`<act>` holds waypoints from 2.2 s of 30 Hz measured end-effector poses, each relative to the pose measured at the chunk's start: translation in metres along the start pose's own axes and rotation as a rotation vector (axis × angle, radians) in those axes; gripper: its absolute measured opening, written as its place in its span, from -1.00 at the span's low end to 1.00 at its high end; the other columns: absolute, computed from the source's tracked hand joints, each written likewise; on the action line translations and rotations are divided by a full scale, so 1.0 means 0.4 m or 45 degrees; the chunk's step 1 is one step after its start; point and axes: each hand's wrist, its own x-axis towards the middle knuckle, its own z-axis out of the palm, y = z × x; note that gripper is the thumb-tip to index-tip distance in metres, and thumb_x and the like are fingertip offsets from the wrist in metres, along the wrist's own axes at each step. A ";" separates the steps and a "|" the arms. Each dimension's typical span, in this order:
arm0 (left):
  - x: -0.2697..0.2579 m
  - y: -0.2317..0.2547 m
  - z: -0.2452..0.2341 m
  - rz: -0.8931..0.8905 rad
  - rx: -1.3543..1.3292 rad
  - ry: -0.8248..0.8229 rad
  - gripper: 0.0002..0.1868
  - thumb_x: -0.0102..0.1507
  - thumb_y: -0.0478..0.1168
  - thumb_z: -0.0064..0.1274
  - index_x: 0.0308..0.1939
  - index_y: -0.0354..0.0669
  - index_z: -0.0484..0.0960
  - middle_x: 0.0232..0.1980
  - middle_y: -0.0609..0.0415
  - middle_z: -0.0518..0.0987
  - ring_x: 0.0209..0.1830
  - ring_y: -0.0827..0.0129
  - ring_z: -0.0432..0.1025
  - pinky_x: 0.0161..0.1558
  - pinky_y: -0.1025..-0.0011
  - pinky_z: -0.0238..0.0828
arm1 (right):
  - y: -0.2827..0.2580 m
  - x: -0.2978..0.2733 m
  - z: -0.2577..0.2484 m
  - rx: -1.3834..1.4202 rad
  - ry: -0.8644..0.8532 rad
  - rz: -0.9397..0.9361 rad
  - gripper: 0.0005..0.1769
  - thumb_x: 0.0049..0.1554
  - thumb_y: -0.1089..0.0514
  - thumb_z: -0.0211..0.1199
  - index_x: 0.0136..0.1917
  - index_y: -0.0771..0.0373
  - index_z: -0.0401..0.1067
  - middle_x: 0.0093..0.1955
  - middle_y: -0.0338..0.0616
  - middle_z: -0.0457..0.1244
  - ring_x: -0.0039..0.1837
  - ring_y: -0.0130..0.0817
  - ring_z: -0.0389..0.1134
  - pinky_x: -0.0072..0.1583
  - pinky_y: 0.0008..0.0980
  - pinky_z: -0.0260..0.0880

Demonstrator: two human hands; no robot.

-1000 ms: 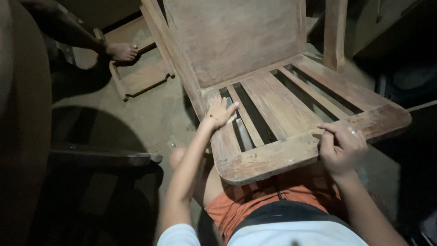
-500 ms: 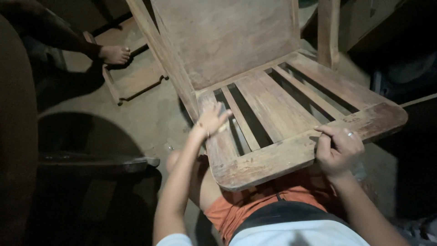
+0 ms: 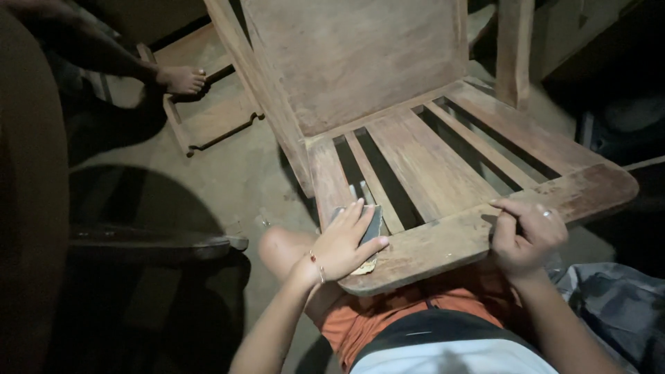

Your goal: The person sands the wooden seat slats and the frame of a wooden chair by hand using a piece of sandpaper.

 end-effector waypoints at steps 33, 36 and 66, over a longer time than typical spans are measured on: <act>0.230 -0.174 -0.070 -0.410 -0.085 0.042 -0.19 0.11 0.24 -0.50 0.26 -0.24 -0.15 0.33 -0.23 -0.28 0.34 0.04 -0.32 0.26 0.17 -0.37 | -0.018 0.006 -0.004 -0.001 0.020 -0.005 -0.75 -0.08 0.48 -0.06 -0.32 0.36 0.46 -0.44 -0.13 0.21 -0.46 -0.34 0.07 -0.31 -0.43 -0.04; 0.186 -0.265 0.055 0.915 0.826 0.370 -0.75 0.10 -0.27 -0.13 -0.15 -0.24 0.40 0.06 -0.51 0.21 0.05 -0.39 0.12 0.10 -0.13 -0.02 | -0.022 0.009 -0.010 -0.014 0.010 -0.027 -0.77 -0.07 0.49 -0.01 -0.31 0.34 0.44 -0.34 -0.08 0.25 -0.33 -0.27 0.21 -0.24 -0.41 0.08; 0.165 -0.202 0.011 0.833 0.969 0.362 -0.86 0.05 -0.37 -0.21 -0.56 -0.13 0.44 -0.43 0.01 0.33 -0.42 0.27 0.13 -0.24 0.32 0.06 | -0.008 0.001 0.002 0.011 0.033 -0.017 -0.76 -0.09 0.49 -0.05 -0.31 0.39 0.44 -0.40 -0.08 0.22 -0.41 -0.30 0.12 -0.26 -0.40 0.02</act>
